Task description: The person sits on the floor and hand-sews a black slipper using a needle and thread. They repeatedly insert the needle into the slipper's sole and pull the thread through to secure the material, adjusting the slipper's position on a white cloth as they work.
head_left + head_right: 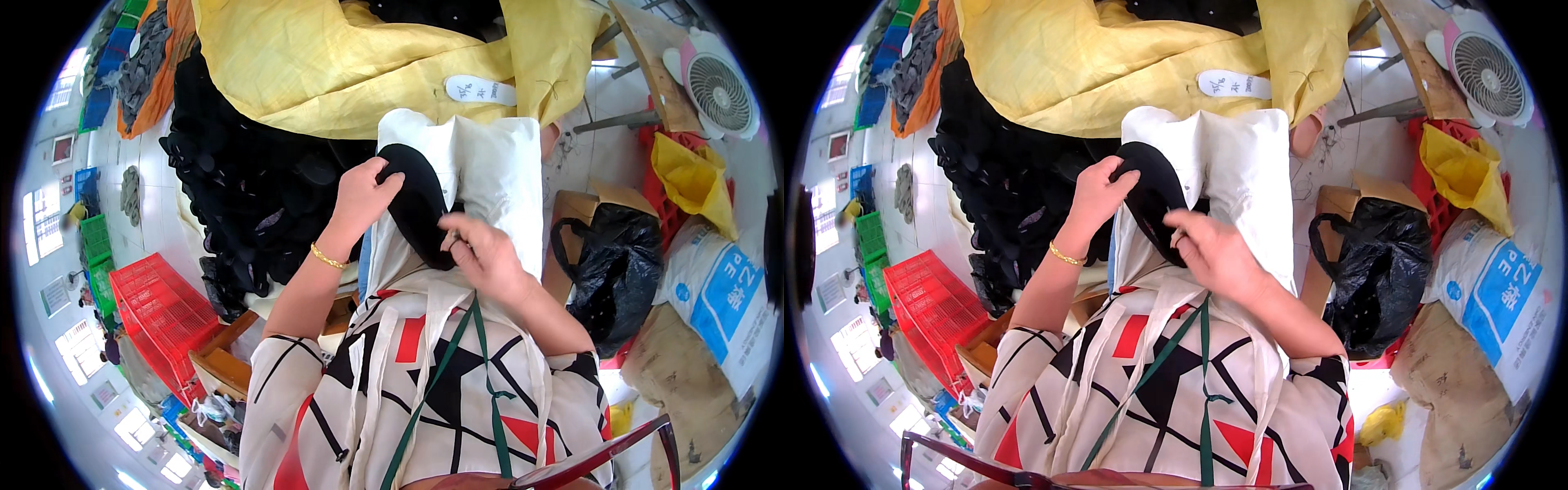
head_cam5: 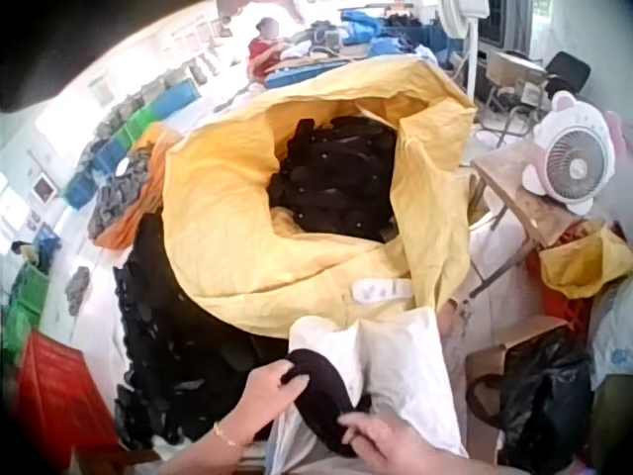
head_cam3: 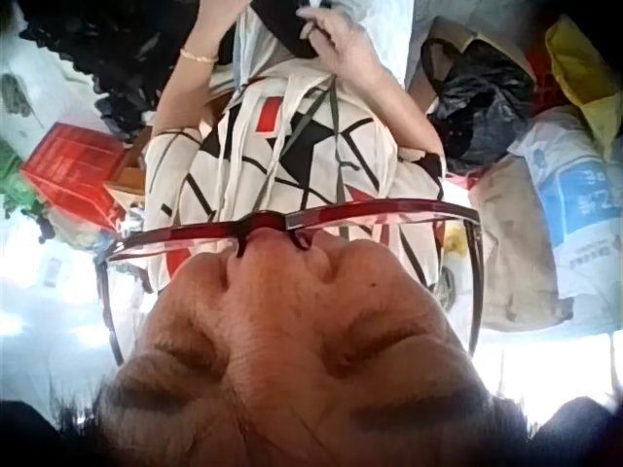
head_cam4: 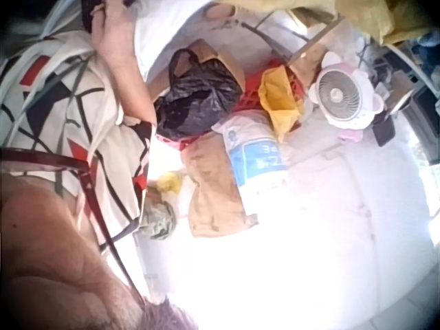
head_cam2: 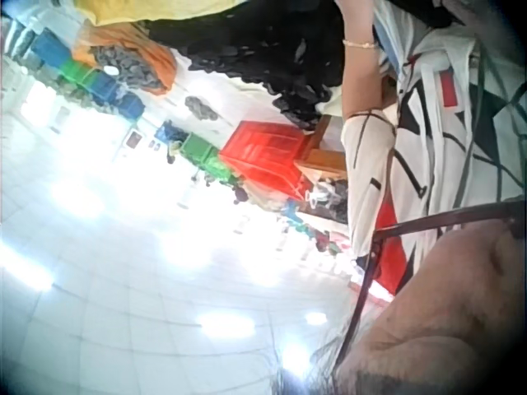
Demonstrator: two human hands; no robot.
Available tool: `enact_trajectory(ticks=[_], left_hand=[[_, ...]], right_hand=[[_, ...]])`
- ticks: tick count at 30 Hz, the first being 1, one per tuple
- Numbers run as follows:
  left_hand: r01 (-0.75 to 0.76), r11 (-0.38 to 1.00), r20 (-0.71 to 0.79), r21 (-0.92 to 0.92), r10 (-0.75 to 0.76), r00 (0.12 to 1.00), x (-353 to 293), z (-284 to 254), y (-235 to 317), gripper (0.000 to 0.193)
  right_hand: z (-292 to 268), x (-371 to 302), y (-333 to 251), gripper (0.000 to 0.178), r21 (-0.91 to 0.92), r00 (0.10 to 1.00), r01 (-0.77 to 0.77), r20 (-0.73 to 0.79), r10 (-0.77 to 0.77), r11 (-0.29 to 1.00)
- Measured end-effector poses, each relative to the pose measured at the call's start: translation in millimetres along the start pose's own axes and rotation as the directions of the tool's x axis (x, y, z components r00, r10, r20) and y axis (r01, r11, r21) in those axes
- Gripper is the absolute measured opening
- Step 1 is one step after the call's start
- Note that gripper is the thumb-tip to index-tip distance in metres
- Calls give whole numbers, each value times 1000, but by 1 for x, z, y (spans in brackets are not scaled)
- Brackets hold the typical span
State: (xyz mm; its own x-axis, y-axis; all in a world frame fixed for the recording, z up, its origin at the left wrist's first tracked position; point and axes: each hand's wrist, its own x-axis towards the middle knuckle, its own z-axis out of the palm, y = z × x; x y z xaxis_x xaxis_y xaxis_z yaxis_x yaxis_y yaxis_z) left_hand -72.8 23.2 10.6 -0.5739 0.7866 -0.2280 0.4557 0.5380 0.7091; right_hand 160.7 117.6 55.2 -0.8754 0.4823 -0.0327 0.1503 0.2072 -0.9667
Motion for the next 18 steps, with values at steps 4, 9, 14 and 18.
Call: enact_trajectory(ticks=[4, 9, 14, 18], left_hand=[[231, 933, 99, -277, -212, 972, -4, -1, 0, 18], [232, 921, 56, -313, -226, 972, -5, 5, -7, 23], [249, 913, 92, -324, -232, 968, -6, 5, -14, 13], [249, 901, 89, -354, -233, 968, -6, 6, -14, 13]], right_hand=[[12, 14, 25, 19, 325, 983, -177, 20, 180, 929], [26, 48, 33, 6, 269, 960, -280, 58, 275, 922], [43, 64, 51, 10, -48, 985, -171, -5, 171, 984], [46, 66, 54, 13, -91, 991, -135, -17, 134, 987]])
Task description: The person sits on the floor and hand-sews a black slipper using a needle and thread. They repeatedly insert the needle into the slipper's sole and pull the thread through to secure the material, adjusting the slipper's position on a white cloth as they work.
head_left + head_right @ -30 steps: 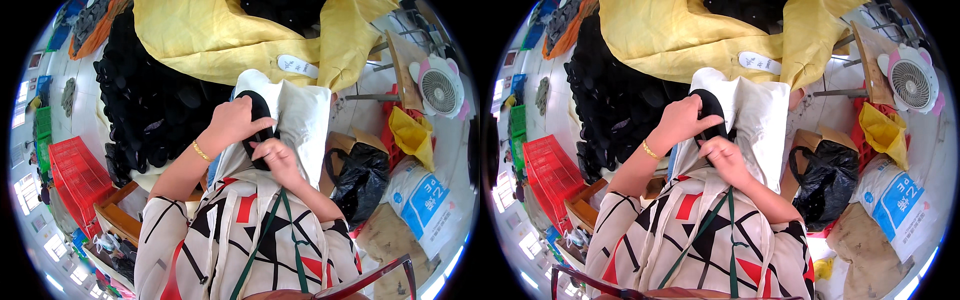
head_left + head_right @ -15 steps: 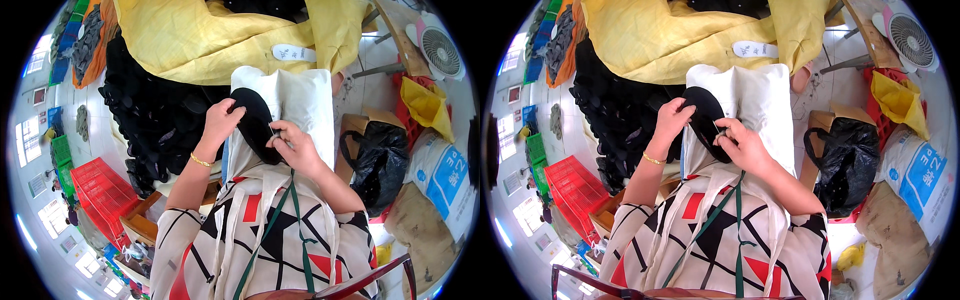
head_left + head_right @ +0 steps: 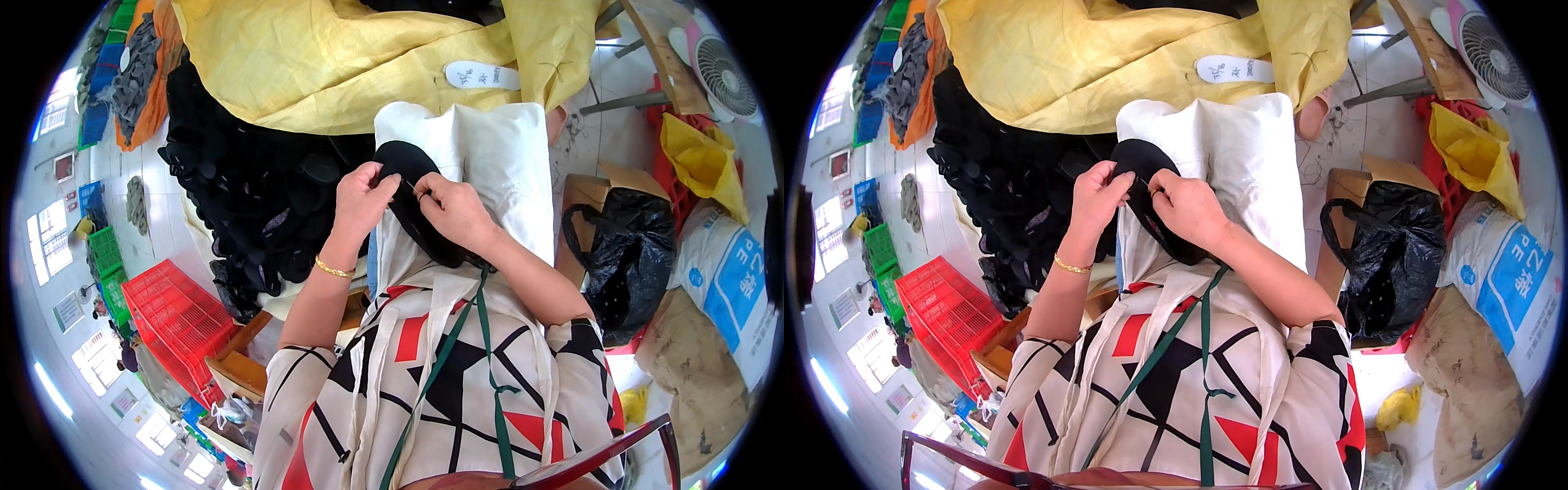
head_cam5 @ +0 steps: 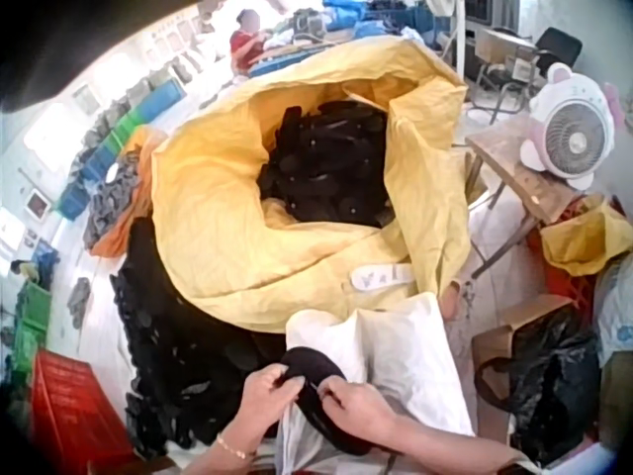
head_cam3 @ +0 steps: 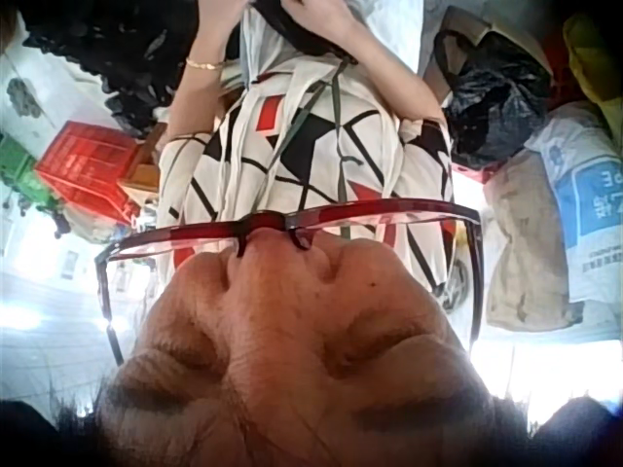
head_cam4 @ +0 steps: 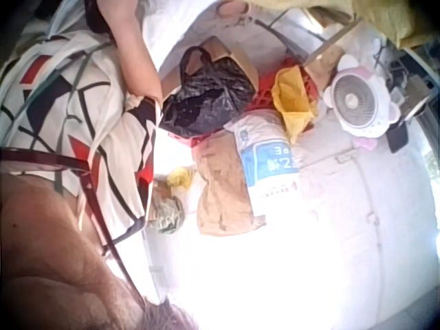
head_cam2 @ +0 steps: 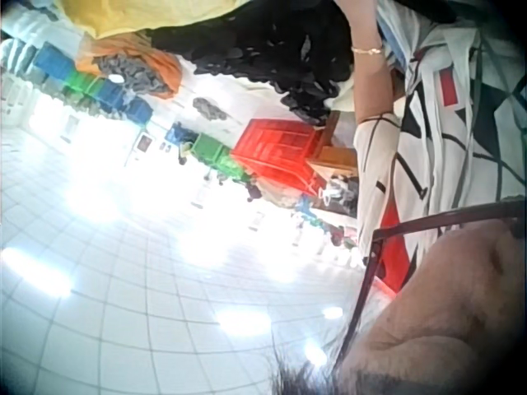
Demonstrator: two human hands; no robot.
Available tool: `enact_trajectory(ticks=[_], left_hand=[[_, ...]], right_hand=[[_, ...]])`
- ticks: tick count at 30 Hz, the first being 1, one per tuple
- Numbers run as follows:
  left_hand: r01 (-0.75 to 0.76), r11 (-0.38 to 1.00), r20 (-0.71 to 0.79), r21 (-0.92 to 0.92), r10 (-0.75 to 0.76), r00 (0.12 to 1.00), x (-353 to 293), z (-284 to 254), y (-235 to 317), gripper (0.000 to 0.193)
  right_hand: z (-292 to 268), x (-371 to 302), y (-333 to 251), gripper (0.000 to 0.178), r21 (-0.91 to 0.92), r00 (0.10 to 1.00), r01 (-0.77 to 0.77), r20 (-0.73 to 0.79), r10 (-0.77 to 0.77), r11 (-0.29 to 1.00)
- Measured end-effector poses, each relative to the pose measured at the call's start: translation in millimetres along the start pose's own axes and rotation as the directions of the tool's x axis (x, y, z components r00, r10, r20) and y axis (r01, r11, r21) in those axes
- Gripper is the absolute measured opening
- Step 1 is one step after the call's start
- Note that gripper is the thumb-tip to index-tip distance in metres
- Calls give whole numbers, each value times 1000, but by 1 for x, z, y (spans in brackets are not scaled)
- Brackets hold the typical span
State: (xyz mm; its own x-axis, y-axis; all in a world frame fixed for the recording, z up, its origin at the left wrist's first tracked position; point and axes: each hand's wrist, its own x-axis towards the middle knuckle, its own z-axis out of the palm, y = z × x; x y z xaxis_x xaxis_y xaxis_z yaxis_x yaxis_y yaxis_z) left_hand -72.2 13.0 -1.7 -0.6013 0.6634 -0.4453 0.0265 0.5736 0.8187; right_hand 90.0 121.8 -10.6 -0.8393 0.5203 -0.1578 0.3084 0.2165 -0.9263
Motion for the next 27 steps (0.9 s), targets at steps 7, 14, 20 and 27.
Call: enact_trajectory(ticks=[7, 14, 20, 27], left_hand=[[-19, 1000, 6, -1, 19, 1000, 2, -1, -2, 13], [49, 998, 55, -34, -47, 997, 2, -8, 0, 12], [146, 974, 137, -173, -123, 983, -1, -12, 11, 11], [169, 967, 149, -191, -141, 979, -3, -14, 16, 10]], right_hand=[[2, 6, 5, 14, -51, 999, 36, 22, -35, 998], [11, 3, 0, 10, -185, 1000, 17, 13, -15, 983], [27, -3, 5, 7, -269, 987, 125, -60, -146, 955], [15, 2, 5, 10, -374, 981, 190, 33, -192, 908]])
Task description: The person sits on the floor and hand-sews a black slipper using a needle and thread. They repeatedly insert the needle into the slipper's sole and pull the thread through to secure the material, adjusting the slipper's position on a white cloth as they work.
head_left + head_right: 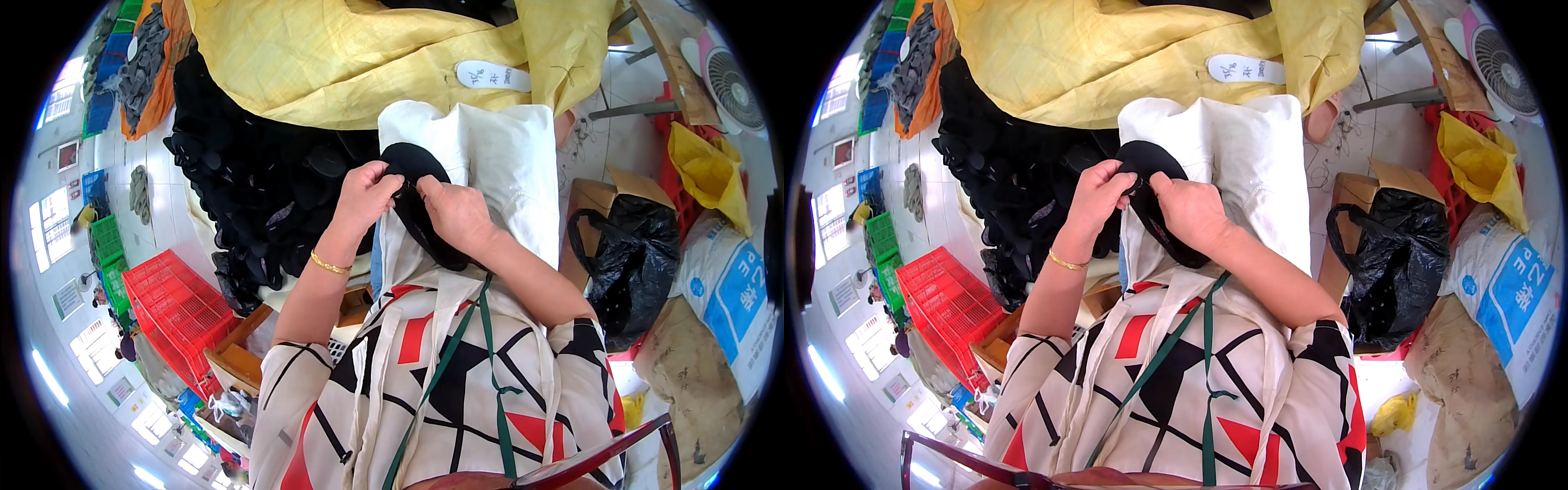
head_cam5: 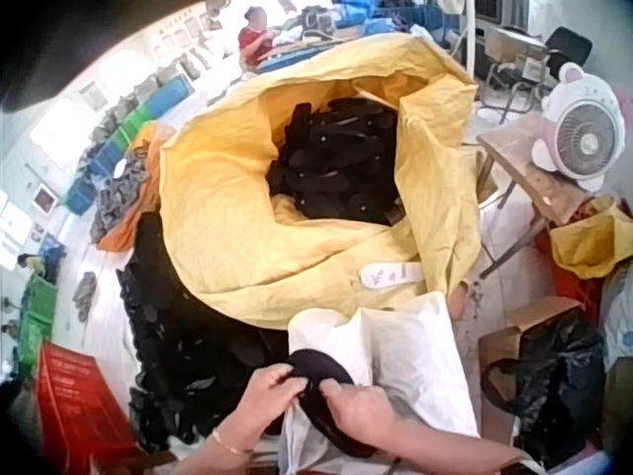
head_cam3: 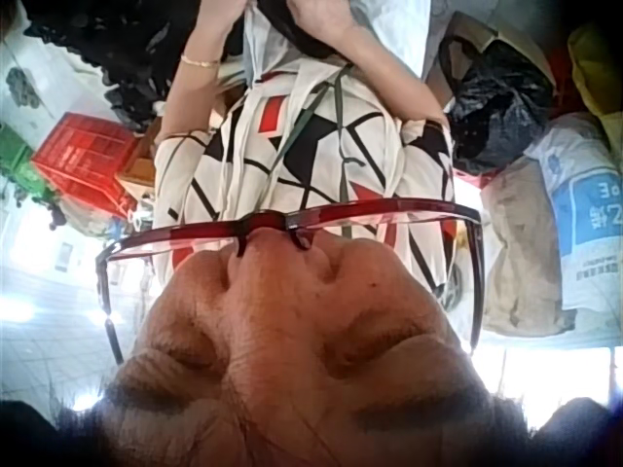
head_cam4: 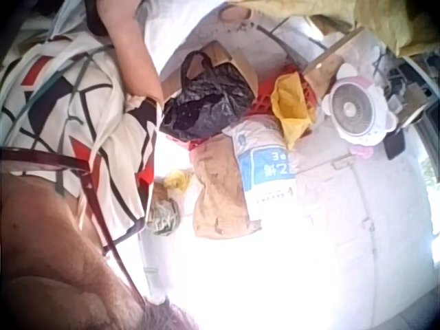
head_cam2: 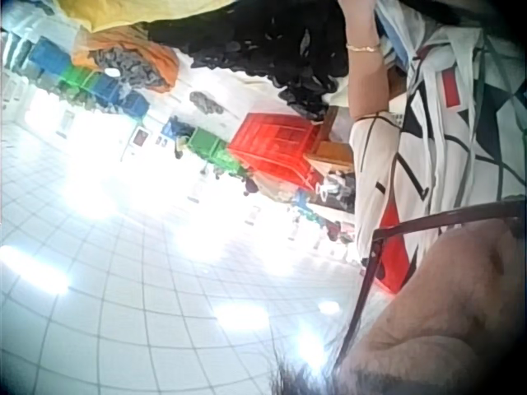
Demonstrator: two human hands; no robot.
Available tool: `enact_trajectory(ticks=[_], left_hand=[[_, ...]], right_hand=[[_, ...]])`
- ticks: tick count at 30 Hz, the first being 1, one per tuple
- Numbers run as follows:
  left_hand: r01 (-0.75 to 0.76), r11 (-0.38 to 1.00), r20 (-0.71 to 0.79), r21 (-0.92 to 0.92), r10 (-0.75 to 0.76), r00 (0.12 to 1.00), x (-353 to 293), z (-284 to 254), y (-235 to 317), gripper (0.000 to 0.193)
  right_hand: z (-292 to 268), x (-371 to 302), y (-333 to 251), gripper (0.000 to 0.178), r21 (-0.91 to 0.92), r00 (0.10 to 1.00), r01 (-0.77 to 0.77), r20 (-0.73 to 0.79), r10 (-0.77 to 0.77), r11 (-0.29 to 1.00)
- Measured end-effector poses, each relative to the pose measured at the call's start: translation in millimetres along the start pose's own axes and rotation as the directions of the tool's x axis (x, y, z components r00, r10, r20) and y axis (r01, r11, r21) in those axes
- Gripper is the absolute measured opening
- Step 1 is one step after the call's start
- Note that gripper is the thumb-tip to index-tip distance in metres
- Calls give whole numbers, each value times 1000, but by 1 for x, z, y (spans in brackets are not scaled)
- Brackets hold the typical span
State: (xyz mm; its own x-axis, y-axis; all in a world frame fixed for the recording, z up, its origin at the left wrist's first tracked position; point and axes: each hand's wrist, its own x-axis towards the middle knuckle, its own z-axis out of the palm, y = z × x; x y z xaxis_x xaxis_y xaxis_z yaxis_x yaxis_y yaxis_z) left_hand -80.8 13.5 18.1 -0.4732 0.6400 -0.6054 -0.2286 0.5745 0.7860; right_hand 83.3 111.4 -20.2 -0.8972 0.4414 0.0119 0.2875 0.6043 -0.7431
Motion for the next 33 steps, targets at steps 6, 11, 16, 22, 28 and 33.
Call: enact_trajectory(ticks=[6, 11, 16, 22, 28, 33], left_hand=[[-5, 1000, 23, 1, 5, 1000, 2, -2, -1, 10], [-1, 1000, 35, -2, 1, 999, 4, -2, -2, 9], [18, 999, 33, -29, -17, 999, 5, -2, -2, 9], [22, 999, 42, -33, -20, 999, 6, -2, -3, 9], [39, 997, 62, -60, -35, 997, 7, -3, -2, 11], [81, 990, 98, -117, -70, 993, 6, -4, 0, 11]], right_hand=[[-14, 5, -2, 9, 4, 998, 4, 55, -5, 1000], [-14, 6, -4, 9, 7, 998, -12, 68, 12, 1000], [-14, 6, 2, 7, 37, 998, 23, 61, -25, 999], [-14, 7, 3, 6, 47, 998, 43, 49, -45, 998], [1, 1, -2, 9, -23, 999, 28, -38, -29, 999], [14, -1, -4, 13, -46, 993, 28, -114, -33, 999]])
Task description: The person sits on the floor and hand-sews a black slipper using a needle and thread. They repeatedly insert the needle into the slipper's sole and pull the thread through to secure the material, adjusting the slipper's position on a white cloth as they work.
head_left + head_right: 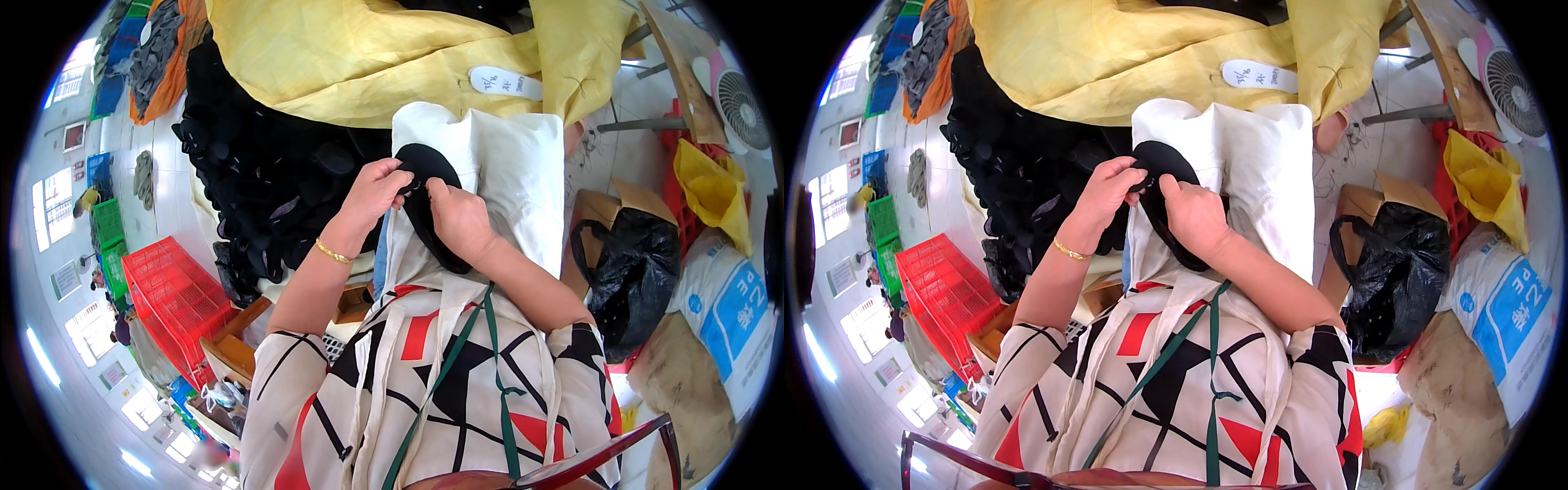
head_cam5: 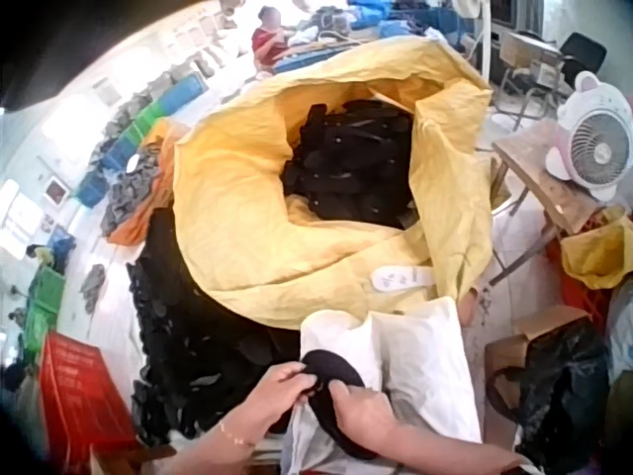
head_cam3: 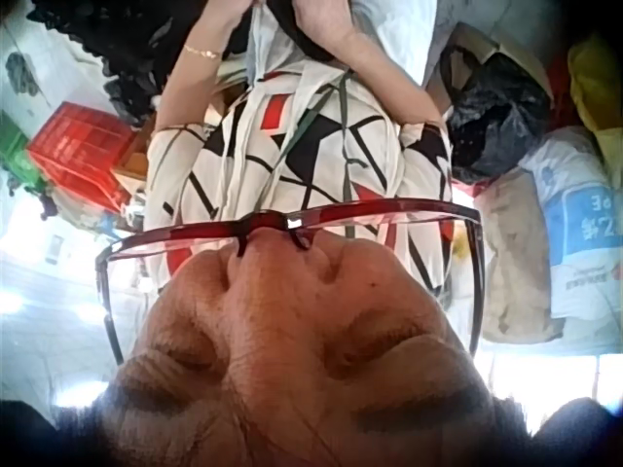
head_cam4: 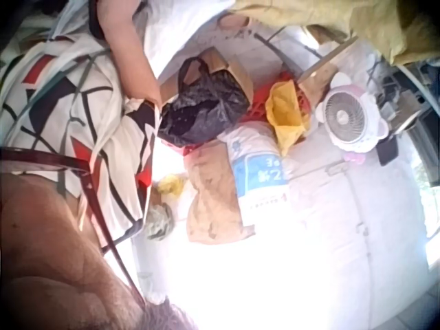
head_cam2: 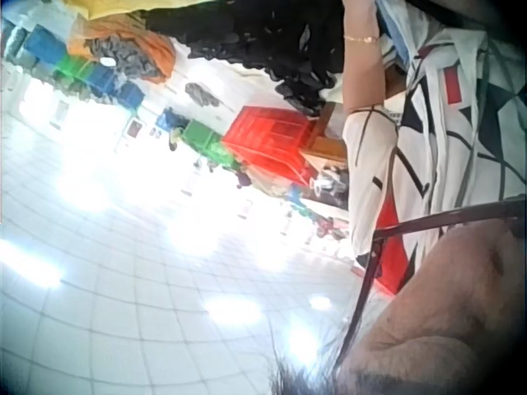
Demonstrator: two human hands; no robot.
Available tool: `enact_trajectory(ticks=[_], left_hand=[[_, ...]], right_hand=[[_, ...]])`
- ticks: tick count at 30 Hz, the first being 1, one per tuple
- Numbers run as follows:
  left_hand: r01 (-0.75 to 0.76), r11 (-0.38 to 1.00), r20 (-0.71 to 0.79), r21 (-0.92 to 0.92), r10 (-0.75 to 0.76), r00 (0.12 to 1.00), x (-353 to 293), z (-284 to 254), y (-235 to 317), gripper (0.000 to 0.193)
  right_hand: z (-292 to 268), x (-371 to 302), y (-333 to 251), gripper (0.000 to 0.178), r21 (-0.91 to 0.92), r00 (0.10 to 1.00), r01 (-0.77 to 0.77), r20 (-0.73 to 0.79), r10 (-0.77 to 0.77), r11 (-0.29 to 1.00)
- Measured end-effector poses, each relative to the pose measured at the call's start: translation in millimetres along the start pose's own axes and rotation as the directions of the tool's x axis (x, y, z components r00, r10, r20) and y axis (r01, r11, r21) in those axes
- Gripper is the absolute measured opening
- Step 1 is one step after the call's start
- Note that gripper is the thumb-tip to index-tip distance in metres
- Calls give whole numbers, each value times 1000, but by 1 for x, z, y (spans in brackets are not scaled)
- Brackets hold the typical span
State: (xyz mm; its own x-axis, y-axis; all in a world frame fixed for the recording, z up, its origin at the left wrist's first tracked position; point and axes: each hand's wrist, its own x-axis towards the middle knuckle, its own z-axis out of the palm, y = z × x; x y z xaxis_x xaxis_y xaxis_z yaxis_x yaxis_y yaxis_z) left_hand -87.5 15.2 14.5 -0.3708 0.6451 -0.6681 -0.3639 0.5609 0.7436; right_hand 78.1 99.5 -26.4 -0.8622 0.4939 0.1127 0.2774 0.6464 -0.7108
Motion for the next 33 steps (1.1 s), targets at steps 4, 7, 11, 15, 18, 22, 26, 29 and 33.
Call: enact_trajectory(ticks=[4, 7, 11, 15, 18, 22, 26, 29, 33], left_hand=[[1, 999, 31, -53, 1, 1000, 0, -4, -3, 10], [17, 996, -16, -86, -19, 1000, -4, 0, 1, 12], [-1, 993, 35, -119, 6, 999, -2, -4, -5, 9], [-50, 994, 33, -98, 53, 998, -2, -2, -8, 9], [-76, 993, 0, -93, 76, 997, -2, -1, -14, 11], [-82, 993, -35, -84, 79, 996, -1, -2, -18, 10], [-90, 994, -40, -65, 88, 995, 2, -1, -21, 10], [-112, 992, -57, -55, 108, 992, 3, 2, -18, 10], [-145, 989, -81, -39, 141, 987, -1, 7, -14, 12]], right_hand=[[2, 1, -4, 12, 41, 999, -36, -7, 37, 998], [-1, 4, -9, 16, 120, 993, -118, 28, 115, 986], [1, 11, -10, 24, 298, 990, -129, -11, 139, 946], [-6, 18, -6, 27, 417, 986, -169, 89, 145, 893], [-37, 23, 6, 31, 640, 866, -459, 477, 150, 616], [-68, 26, 31, 19, -114, 973, -48, -229, 20, 992], [-80, 31, 26, 11, 147, 952, -87, -278, 126, 985], [-57, 36, 5, 8, 262, 978, 50, -207, 6, 964], [-23, 45, 0, 8, 183, 986, 91, -154, -62, 979]])
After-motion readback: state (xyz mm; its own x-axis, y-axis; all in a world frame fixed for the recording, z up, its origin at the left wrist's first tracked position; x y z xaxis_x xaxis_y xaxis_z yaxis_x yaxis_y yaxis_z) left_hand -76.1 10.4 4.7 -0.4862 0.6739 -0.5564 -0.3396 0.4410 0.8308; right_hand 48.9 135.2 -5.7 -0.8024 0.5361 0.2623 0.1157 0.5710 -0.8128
